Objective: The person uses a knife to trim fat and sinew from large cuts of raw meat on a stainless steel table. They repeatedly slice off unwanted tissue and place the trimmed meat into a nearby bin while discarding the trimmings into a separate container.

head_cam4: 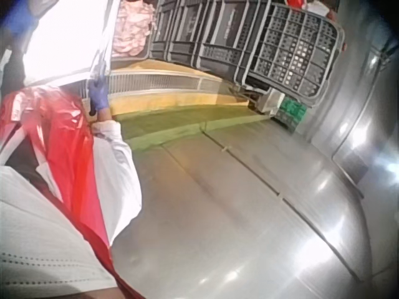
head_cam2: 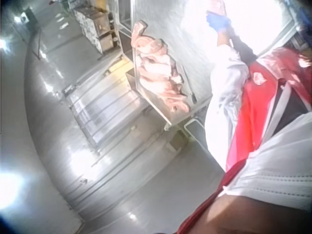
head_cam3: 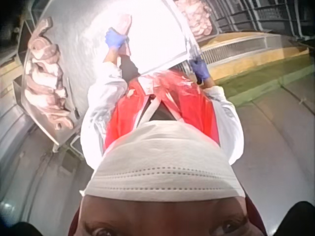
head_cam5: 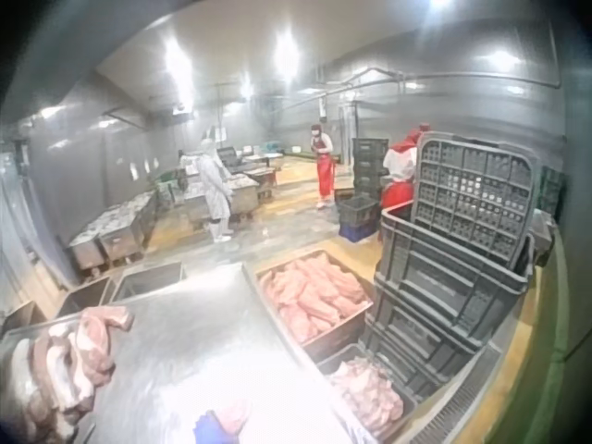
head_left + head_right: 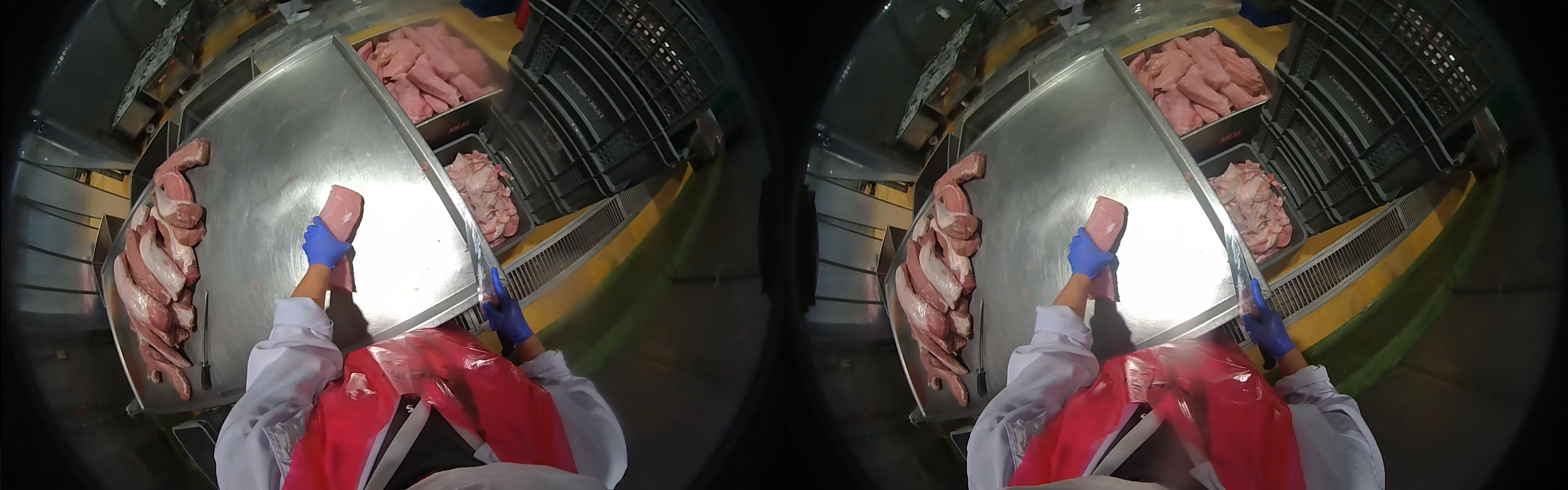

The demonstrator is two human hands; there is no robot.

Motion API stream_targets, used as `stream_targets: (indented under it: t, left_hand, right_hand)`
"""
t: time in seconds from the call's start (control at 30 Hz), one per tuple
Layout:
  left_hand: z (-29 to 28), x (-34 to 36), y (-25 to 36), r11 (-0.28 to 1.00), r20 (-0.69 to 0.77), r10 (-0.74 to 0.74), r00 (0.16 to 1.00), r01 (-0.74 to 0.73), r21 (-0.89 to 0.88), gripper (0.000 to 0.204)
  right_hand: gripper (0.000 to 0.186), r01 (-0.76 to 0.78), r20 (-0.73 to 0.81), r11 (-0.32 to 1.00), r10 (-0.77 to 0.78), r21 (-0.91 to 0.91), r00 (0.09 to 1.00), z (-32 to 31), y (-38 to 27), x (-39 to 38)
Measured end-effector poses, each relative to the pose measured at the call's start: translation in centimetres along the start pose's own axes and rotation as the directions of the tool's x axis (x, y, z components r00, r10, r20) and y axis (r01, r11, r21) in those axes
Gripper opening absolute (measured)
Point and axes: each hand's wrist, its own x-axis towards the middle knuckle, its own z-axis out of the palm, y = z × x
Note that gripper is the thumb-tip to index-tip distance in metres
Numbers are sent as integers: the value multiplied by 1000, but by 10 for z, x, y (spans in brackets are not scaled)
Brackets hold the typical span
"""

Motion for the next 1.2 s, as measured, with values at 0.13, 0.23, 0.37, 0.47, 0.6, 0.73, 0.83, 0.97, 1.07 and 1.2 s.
stream_targets:
  t: [0.13, 0.23, 0.37, 0.47, 0.6, 0.73, 0.83, 0.97, 1.07, 1.2]
  left_hand:
    - [34, 20, -97, 871, -57, 13, 998, -39, -490, 88]
    - [26, -5, -60, 285, -14, 122, 992, -49, -957, 80]
    - [-104, 32, 96, 217, -71, 433, 899, -180, -959, 61]
    - [-197, 93, 138, 209, -296, 230, 927, -344, -915, 70]
    - [-206, 83, 111, 525, -534, 284, 796, -595, -608, 101]
    - [-100, 82, -89, 862, -366, 254, 895, -381, -334, 89]
    - [-60, 84, -257, 936, -369, -3, 929, -127, -328, 87]
    - [-85, 72, -424, 966, -384, -202, 901, 119, -229, 86]
    - [-116, 92, -524, 978, -562, -206, 801, 185, -95, 86]
    - [-177, 157, -596, 987, -693, -10, 721, 119, 109, 83]
  right_hand:
    - [86, 79, 47, 926, -66, -369, 997, 0, 11, 23]
    - [83, 140, -34, 982, -146, -127, 989, -4, 0, 26]
    - [84, 66, -37, 998, -65, 21, 997, -11, -12, 34]
    - [83, 143, 119, 989, -145, 23, 982, 2, -40, 62]
    - [87, 173, 150, 979, -188, 109, 971, 31, -47, 103]
    - [88, -10, 271, 989, -30, 145, 962, 101, -59, 141]
    - [85, -77, 324, 969, -2, 233, 946, 156, -58, 158]
    - [82, -35, 274, 978, -23, 204, 961, 215, -82, 171]
    - [82, -52, 241, 984, 10, 168, 971, 239, -90, 184]
    - [79, -54, 136, 988, 35, 143, 990, 251, -101, 190]
